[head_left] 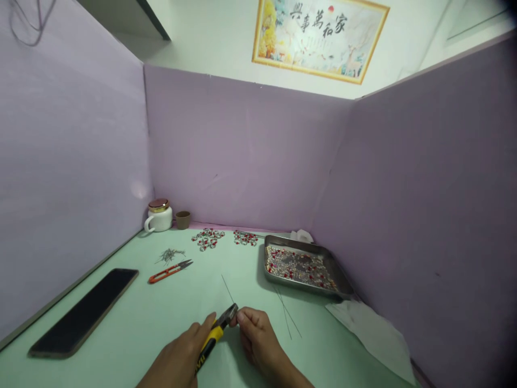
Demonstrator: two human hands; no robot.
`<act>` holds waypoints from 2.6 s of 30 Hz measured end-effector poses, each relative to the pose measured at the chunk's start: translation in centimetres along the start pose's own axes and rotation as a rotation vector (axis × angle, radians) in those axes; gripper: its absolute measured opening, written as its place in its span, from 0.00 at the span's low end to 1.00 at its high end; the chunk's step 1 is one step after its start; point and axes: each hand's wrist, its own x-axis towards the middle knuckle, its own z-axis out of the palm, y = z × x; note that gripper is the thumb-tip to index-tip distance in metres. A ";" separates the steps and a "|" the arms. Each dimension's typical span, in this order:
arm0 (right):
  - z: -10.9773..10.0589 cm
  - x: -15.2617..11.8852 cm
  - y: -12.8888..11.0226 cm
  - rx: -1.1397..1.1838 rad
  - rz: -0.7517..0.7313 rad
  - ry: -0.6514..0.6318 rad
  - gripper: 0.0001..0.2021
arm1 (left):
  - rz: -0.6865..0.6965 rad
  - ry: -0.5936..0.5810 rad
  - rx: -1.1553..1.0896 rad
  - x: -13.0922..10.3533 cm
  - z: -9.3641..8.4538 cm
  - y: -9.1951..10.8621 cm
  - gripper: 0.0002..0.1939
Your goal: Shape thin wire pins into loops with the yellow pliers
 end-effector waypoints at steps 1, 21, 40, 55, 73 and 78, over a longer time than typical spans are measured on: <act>0.0 0.0 0.0 0.001 0.001 0.004 0.25 | -0.002 0.006 -0.007 0.0 0.0 0.1 0.39; 0.0 -0.1 0.4 0.051 0.028 -0.002 0.21 | -0.035 0.006 0.028 0.2 -0.1 0.5 0.40; 0.0 -0.3 0.0 0.062 0.039 -0.041 0.20 | 0.008 -0.019 0.059 -0.2 0.0 0.0 0.41; 0.1 -0.7 -0.8 0.061 0.072 -0.041 0.21 | 0.016 -0.001 0.057 -0.4 0.1 0.1 0.40; 0.1 -0.6 -0.8 0.057 0.086 -0.043 0.20 | 0.017 -0.023 0.061 -0.4 -0.3 0.4 0.41; 0.2 -0.7 -0.9 0.064 0.093 -0.055 0.20 | 0.012 -0.025 0.055 -0.4 -0.1 0.2 0.41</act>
